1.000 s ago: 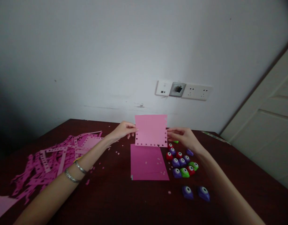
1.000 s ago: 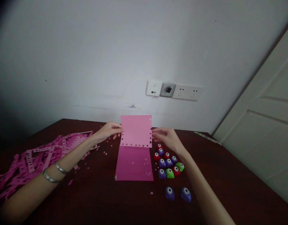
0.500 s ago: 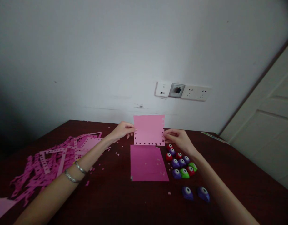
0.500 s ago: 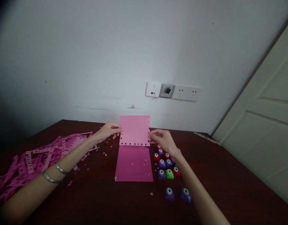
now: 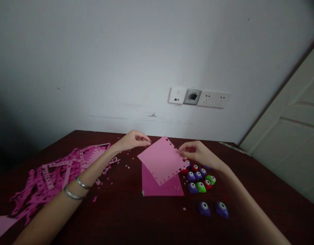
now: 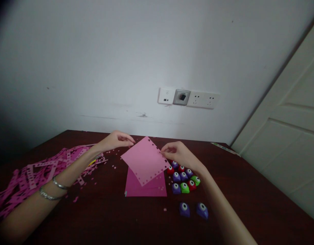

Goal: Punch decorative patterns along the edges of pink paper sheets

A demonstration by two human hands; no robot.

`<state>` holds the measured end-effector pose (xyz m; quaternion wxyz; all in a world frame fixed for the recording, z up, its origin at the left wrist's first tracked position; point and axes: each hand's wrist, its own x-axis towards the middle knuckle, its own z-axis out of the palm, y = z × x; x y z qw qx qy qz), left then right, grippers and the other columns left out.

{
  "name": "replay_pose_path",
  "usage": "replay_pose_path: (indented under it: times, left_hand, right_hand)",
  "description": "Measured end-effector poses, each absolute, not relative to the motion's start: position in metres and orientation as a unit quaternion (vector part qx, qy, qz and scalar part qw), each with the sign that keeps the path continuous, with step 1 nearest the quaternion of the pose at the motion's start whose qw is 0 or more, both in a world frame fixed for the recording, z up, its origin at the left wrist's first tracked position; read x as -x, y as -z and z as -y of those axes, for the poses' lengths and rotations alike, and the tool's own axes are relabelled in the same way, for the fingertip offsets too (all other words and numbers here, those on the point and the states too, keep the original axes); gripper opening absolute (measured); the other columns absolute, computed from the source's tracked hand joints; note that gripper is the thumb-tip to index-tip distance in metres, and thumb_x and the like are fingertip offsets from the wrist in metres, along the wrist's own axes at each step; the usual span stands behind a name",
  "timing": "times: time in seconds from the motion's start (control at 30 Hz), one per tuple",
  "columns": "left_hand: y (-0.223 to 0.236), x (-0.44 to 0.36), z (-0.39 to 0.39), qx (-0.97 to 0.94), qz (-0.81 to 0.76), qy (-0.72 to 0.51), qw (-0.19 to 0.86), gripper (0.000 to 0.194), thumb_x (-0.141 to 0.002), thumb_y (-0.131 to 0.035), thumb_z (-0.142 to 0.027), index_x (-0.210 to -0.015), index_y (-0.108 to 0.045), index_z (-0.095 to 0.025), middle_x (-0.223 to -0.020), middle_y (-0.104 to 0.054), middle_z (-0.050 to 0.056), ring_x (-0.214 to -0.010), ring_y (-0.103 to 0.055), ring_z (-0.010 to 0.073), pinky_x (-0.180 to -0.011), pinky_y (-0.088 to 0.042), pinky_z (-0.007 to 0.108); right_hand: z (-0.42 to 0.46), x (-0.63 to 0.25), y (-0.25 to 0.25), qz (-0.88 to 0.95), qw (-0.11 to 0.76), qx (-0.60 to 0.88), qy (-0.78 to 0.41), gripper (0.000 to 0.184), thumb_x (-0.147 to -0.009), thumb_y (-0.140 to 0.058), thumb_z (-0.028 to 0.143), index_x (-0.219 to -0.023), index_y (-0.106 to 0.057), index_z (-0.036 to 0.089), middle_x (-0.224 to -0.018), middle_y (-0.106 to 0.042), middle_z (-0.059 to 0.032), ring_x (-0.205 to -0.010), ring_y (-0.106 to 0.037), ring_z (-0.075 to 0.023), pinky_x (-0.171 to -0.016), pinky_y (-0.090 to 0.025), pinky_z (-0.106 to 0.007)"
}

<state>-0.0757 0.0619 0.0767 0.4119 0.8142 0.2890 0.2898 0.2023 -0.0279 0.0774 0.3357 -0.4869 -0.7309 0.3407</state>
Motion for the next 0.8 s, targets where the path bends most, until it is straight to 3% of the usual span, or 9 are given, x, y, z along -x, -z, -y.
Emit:
replay_pose_path:
  times: [0.3, 0.43, 0.53, 0.63, 0.73, 0.8]
  left_hand:
    - [-0.075, 0.068, -0.050, -0.835, -0.251, -0.200, 0.447, 0.023, -0.070, -0.063, -0.030, -0.090, -0.069, -0.018, -0.080, -0.068, 0.007, -0.066, -0.057, 0.0130, -0.060, -0.041, 0.023]
    - [-0.073, 0.062, -0.045, -0.843, -0.248, -0.213, 0.426, 0.019, -0.071, -0.061, -0.031, -0.077, -0.069, -0.015, -0.064, -0.063, 0.003, -0.052, -0.048, 0.0093, -0.050, -0.033, 0.021]
    - [-0.068, 0.059, -0.047, -0.832, -0.269, -0.260, 0.409, 0.016, -0.072, -0.060, -0.029, -0.067, -0.067, -0.016, -0.049, -0.051, -0.002, -0.043, -0.037, 0.0067, -0.044, -0.024, 0.021]
    - [-0.053, 0.057, -0.059, -0.768, -0.307, -0.374, 0.419, 0.017, -0.072, -0.061, -0.029, -0.061, -0.062, -0.016, -0.040, -0.041, -0.005, -0.038, -0.033, 0.0056, -0.040, -0.021, 0.020]
    - [-0.030, 0.049, -0.071, -0.635, -0.336, -0.524, 0.457, 0.016, -0.073, -0.060, -0.031, -0.067, -0.060, -0.016, -0.039, -0.040, -0.007, -0.033, -0.030, 0.0046, -0.035, -0.018, 0.018]
    - [-0.015, 0.041, -0.073, -0.545, -0.334, -0.584, 0.501, 0.015, -0.071, -0.062, -0.028, -0.067, -0.057, -0.015, -0.041, -0.043, -0.006, -0.034, -0.033, 0.0045, -0.032, -0.020, 0.017]
  right_hand:
    - [0.034, -0.192, -0.082, 0.758, 0.298, 0.490, -0.311, 0.012, -0.073, -0.056, 0.018, -0.076, -0.066, 0.014, -0.072, -0.067, -0.0032, -0.066, -0.059, -0.0138, -0.063, -0.047, -0.026]
    - [0.035, -0.192, -0.082, 0.765, 0.293, 0.486, -0.303, 0.013, -0.075, -0.056, 0.022, -0.077, -0.067, 0.014, -0.073, -0.067, -0.0033, -0.067, -0.060, -0.0146, -0.062, -0.048, -0.027]
    - [0.030, -0.199, -0.078, 0.760, 0.324, 0.487, -0.281, 0.019, -0.078, -0.057, 0.028, -0.089, -0.067, 0.017, -0.084, -0.069, -0.0049, -0.075, -0.063, -0.0170, -0.069, -0.050, -0.030]
    - [0.016, -0.211, -0.069, 0.703, 0.424, 0.524, -0.226, 0.028, -0.078, -0.058, 0.035, -0.100, -0.065, 0.018, -0.094, -0.068, -0.0080, -0.083, -0.063, -0.0200, -0.077, -0.050, -0.035]
    - [0.000, -0.220, -0.054, 0.600, 0.524, 0.553, -0.244, 0.036, -0.078, -0.056, 0.039, -0.103, -0.062, 0.014, -0.088, -0.069, -0.0110, -0.079, -0.065, -0.0211, -0.067, -0.054, -0.034]
    - [-0.007, -0.218, -0.043, 0.564, 0.543, 0.552, -0.289, 0.036, -0.075, -0.059, 0.040, -0.098, -0.063, 0.013, -0.088, -0.068, -0.0111, -0.075, -0.065, -0.0196, -0.061, -0.055, -0.030]
